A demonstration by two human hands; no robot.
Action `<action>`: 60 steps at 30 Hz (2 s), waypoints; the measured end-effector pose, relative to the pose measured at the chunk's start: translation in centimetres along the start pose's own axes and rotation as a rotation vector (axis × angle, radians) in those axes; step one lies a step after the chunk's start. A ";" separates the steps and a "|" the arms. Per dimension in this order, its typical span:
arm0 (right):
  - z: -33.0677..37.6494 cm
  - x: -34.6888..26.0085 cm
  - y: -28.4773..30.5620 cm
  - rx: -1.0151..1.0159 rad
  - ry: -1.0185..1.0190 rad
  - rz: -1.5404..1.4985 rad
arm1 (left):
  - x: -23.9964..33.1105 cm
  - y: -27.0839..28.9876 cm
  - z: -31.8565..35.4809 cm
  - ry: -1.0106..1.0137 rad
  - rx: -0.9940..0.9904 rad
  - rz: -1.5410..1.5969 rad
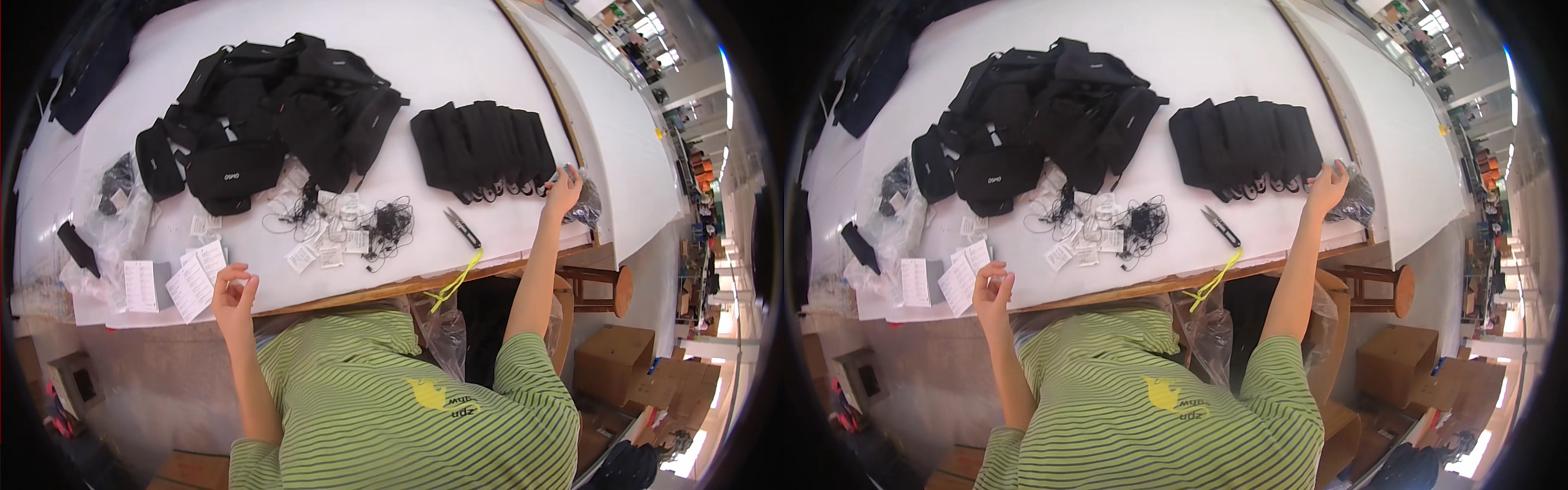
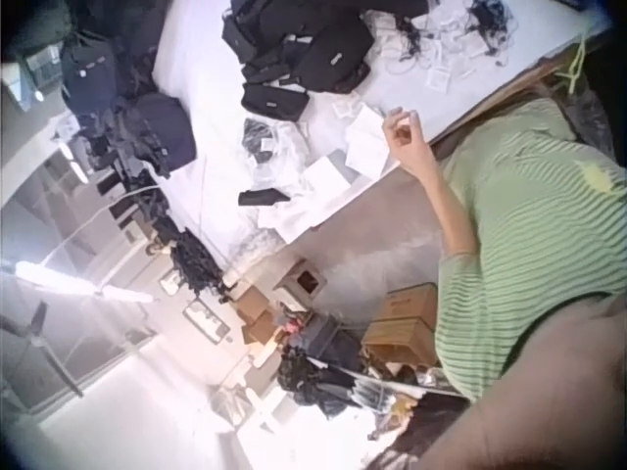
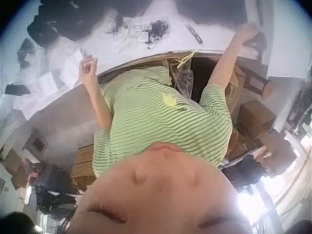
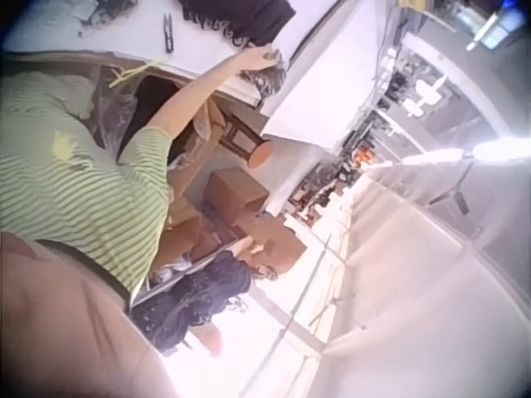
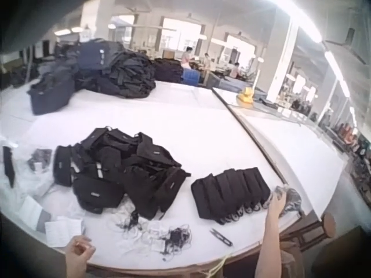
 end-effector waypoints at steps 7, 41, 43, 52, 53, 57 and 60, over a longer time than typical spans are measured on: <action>16.5 -8.9 -13.3 -0.882 0.132 0.031 | 0.4 1.7 0.0 -0.051 0.055 -0.013; 21.5 -18.1 -16.1 -0.981 0.205 -0.251 | 0.8 11.8 2.4 -0.003 0.523 -0.667; 21.4 -17.8 -16.4 -1.095 0.171 -0.474 | -0.3 12.5 2.1 0.018 0.489 -0.757; 20.6 -16.9 -16.5 -1.086 -0.162 -0.788 | -4.4 11.3 0.6 0.147 0.426 -0.892; 20.4 -17.4 -16.2 -1.006 -0.072 -0.699 | -4.6 11.4 0.6 0.162 0.441 -0.919; 19.3 -15.8 -16.7 -0.931 0.246 -0.121 | -4.5 11.2 0.5 0.227 0.447 -0.949; 18.9 -18.7 -15.6 -0.848 0.312 -0.201 | -3.1 10.3 0.8 0.182 0.513 -1.057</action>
Point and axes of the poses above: each hand's wrist, its own z-axis away from the middle knuckle, its own y-axis out of the back of the hand, x = y × z, the point moved 4 cm from there along -z, towards the middle knuckle, and after that the axes turned 15 degrees about -x, right-handed, at the moved point
